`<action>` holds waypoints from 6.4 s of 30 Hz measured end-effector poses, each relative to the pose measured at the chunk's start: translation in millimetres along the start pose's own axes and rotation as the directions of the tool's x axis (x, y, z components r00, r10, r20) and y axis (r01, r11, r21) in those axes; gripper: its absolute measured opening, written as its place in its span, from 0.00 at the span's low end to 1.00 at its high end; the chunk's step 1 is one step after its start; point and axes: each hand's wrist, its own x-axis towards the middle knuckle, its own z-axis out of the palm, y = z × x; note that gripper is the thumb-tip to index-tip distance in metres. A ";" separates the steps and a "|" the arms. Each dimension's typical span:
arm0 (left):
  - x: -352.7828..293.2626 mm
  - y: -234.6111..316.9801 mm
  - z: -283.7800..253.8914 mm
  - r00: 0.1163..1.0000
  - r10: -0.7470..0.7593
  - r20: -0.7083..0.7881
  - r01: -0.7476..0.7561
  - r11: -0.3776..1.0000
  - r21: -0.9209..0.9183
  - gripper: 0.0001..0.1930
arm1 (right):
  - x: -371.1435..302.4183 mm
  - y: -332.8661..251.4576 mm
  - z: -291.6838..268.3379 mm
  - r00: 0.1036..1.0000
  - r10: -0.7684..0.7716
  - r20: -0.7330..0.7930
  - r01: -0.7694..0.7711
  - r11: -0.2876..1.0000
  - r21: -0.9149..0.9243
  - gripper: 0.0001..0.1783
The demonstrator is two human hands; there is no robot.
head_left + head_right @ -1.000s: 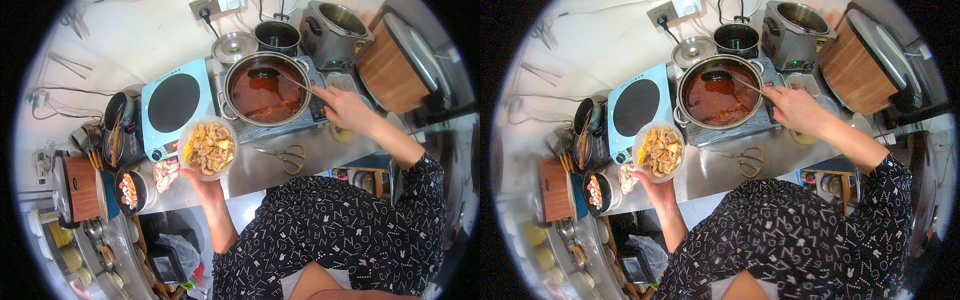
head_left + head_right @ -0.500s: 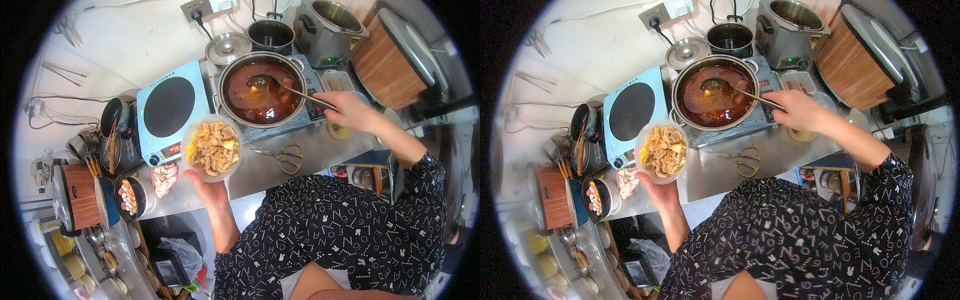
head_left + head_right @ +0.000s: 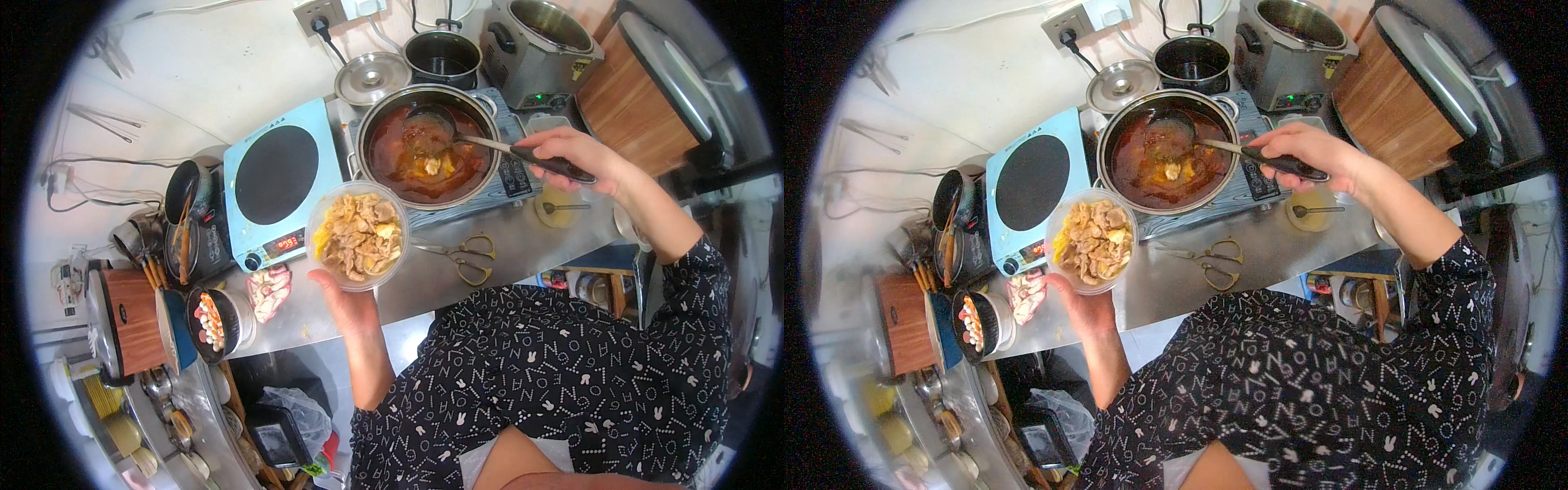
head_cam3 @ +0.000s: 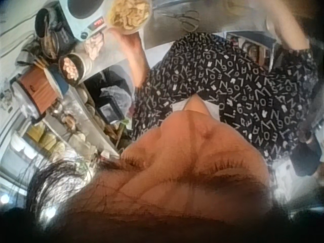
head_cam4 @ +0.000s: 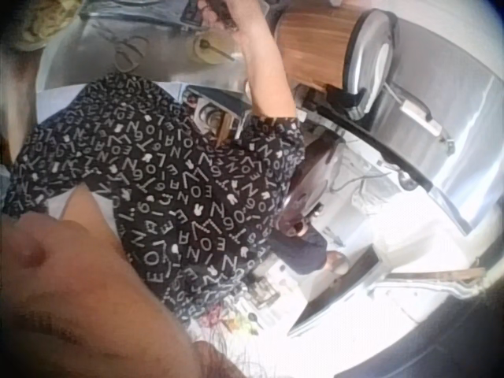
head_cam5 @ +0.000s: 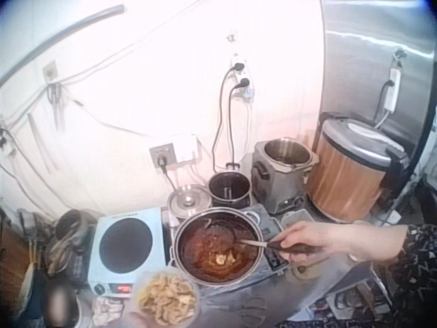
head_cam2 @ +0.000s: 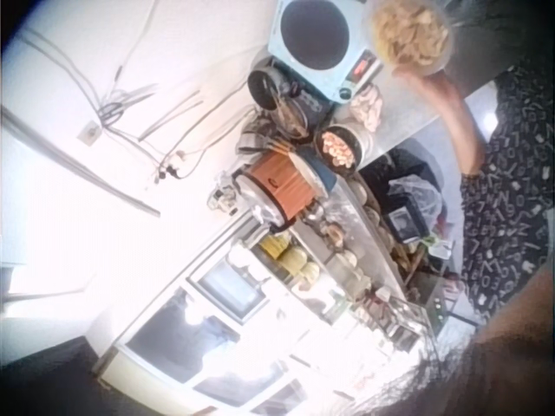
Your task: The person assembles a noodle bowl by adding noodles, bean sprouts, egg, and greens into a plastic container, then ladles broth and meat over the top. The container is sealed and placed on a counter.
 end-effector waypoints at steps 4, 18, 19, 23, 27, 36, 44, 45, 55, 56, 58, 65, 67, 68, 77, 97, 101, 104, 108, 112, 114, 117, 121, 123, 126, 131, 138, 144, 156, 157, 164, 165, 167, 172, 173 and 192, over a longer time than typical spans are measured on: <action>0.4 -5.8 -2.2 1.000 0.006 0.019 -0.006 1.000 0.007 0.48 | -9.1 -11.6 5.9 0.998 0.041 0.036 -0.046 0.988 0.150 0.22; 1.1 -15.7 -3.4 0.998 0.000 -0.066 -0.003 0.999 -0.051 0.46 | -65.4 -31.8 61.0 0.977 0.014 0.213 -0.033 0.995 0.089 0.25; 0.6 -14.8 -2.2 0.998 0.000 -0.056 -0.003 0.999 -0.047 0.47 | -66.8 -29.3 67.0 0.979 0.014 0.202 -0.025 0.998 0.052 0.25; -0.2 -10.5 2.0 0.998 0.001 -0.055 -0.003 0.999 -0.034 0.49 | -68.0 -15.8 81.0 0.975 -0.062 0.213 0.102 0.977 -0.185 0.27; 1.2 -7.3 3.5 0.998 0.003 -0.065 -0.005 1.000 -0.030 0.49 | -68.2 -4.4 91.7 0.915 -0.268 0.302 0.394 0.755 -0.523 0.31; 4.6 -9.7 0.2 0.998 0.030 -0.048 -0.032 0.999 -0.044 0.46 | -62.9 -8.8 75.5 0.797 -0.567 0.207 0.328 0.119 -0.937 0.37; 5.4 -7.0 -0.7 0.999 0.033 0.006 -0.033 0.999 -0.021 0.49 | -1.4 31.9 20.2 0.844 -0.514 0.154 0.267 0.154 -0.952 0.31; 4.3 -6.1 0.6 0.999 0.034 0.001 -0.034 0.999 0.002 0.50 | -4.1 32.0 17.1 0.857 -0.486 0.171 0.290 0.181 -0.940 0.30; -0.3 -1.1 6.4 0.999 0.019 -0.026 -0.018 1.000 0.019 0.51 | 5.9 15.7 10.0 0.848 -0.514 0.129 0.346 0.353 -0.869 0.26; -0.7 -1.0 6.2 0.999 0.022 -0.023 -0.022 1.000 0.020 0.51 | 9.3 14.3 8.4 0.880 -0.463 0.106 0.318 0.409 -0.855 0.26; -1.5 -1.3 5.7 0.999 0.039 -0.006 -0.038 0.999 0.035 0.50 | 11.7 9.9 4.2 0.968 -0.248 0.039 0.227 0.797 -0.560 0.25; -0.2 -4.0 2.9 1.000 0.007 -0.025 -0.007 1.000 -0.003 0.50 | -8.2 -15.7 6.7 1.000 0.002 -0.008 -0.001 0.994 0.109 0.21; 0.4 -5.3 0.8 1.000 0.002 -0.001 -0.002 1.000 -0.011 0.49 | -17.3 -22.3 12.5 1.000 -0.015 -0.003 0.016 0.993 0.116 0.22; 0.6 -6.2 -0.6 0.999 -0.016 -0.030 0.015 1.000 -0.020 0.49 | -22.8 -25.3 15.4 1.000 -0.022 -0.006 0.022 0.992 0.121 0.22; 3.1 -13.4 -7.7 0.998 -0.005 -0.061 0.001 0.998 -0.068 0.46 | -61.1 -38.2 50.0 0.993 -0.030 0.116 0.014 0.991 0.131 0.25; 2.1 -10.4 -4.9 0.999 -0.006 -0.050 0.003 0.998 -0.062 0.48 | -61.3 -5.3 91.3 0.766 -0.572 0.292 0.443 0.141 -0.886 0.35; 4.5 -11.1 -6.6 0.999 -0.011 -0.038 0.007 0.996 -0.094 0.45 | -18.8 13.1 44.1 0.813 -0.564 0.144 0.270 0.146 -0.952 0.32; 4.0 -9.8 -7.5 1.000 -0.001 -0.012 0.000 0.998 -0.057 0.46 | -2.0 28.5 22.7 0.824 -0.541 0.168 0.291 0.151 -0.945 0.31; 2.9 -7.3 -6.4 1.000 0.021 -0.017 -0.021 1.000 -0.015 0.49 | -15.8 28.9 14.5 0.852 -0.480 0.207 0.375 0.286 -0.882 0.30; 2.6 -6.3 -3.0 1.000 0.024 -0.011 -0.024 1.000 -0.005 0.50 | -20.6 19.1 15.6 0.836 -0.527 0.150 0.331 0.266 -0.905 0.30; 2.1 -5.6 -1.4 1.000 0.013 -0.020 -0.014 1.000 -0.008 0.50 | -10.3 16.5 14.5 0.794 -0.583 0.174 0.376 0.246 -0.893 0.28; 1.0 -4.2 -0.5 1.000 0.008 -0.026 -0.008 1.000 -0.008 0.50 | 6.4 16.1 8.8 0.860 -0.494 0.125 0.337 0.368 -0.867 0.27; 1.1 -2.9 -1.4 1.000 0.011 -0.016 -0.011 1.000 -0.004 0.50 | 10.3 12.7 -0.1 0.994 -0.112 -0.012 0.102 0.940 -0.326 0.24; 1.8 -2.7 -2.5 1.000 0.003 -0.012 -0.003 1.000 -0.007 0.50 | 4.6 7.9 -1.4 0.998 -0.047 -0.044 0.046 0.999 -0.015 0.23; 2.8 -3.3 -3.5 1.000 -0.001 0.000 0.001 1.000 -0.003 0.50 | -7.9 -2.5 2.1 0.999 0.000 -0.046 0.006 0.993 0.119 0.23; 2.8 -6.9 -3.6 1.000 0.010 -0.012 -0.010 0.999 -0.033 0.47 | -35.0 -20.0 16.3 1.000 -0.011 -0.015 0.013 0.989 0.151 0.23; 2.0 -8.4 -6.7 0.999 0.000 -0.052 -0.003 0.998 -0.068 0.43 | -61.9 -30.9 50.6 0.983 0.002 0.185 -0.038 0.981 0.191 0.26; 3.0 -6.8 -6.0 0.998 0.003 -0.056 -0.007 0.998 -0.066 0.47 | -60.7 -23.8 88.2 0.972 -0.031 0.232 0.049 0.996 -0.074 0.25; 1.8 -2.6 -0.2 0.997 0.013 -0.074 -0.015 1.000 -0.022 0.48 | -55.7 1.8 105.9 0.662 -0.613 0.432 0.646 0.173 -0.743 0.34; 3.1 -3.1 -0.2 0.997 0.017 -0.074 -0.019 0.999 -0.028 0.48 | -58.0 4.4 106.7 0.698 -0.590 0.406 0.607 0.186 -0.773 0.35; 8.6 -6.2 -2.7 0.998 0.045 -0.049 -0.047 0.998 -0.038 0.49 | -62.6 19.3 109.1 0.755 -0.555 0.350 0.517 0.174 -0.838 0.37; 8.8 -6.2 -2.8 0.998 0.045 -0.049 -0.047 0.998 -0.038 0.49 | -63.6 20.4 108.3 0.744 -0.564 0.360 0.534 0.176 -0.827 0.37; 9.3 -6.0 -2.8 0.997 0.050 -0.051 -0.052 0.998 -0.037 0.49 | -68.0 22.1 106.8 0.754 -0.556 0.350 0.530 0.201 -0.824 0.37; 9.4 -4.1 -3.7 0.998 0.042 -0.048 -0.046 0.995 -0.084 0.49 | -89.5 22.5 106.7 0.790 -0.514 0.335 0.547 0.344 -0.763 0.37; 9.2 -3.7 -4.4 0.998 0.041 -0.049 -0.046 0.995 -0.092 0.49 | -92.4 22.0 108.2 0.792 -0.509 0.338 0.558 0.377 -0.739 0.36; 2.4 5.0 -15.1 0.998 0.057 -0.001 -0.057 0.998 -0.041 0.48 | -57.7 22.6 78.6 0.765 -0.634 0.111 0.268 0.157 -0.951 0.33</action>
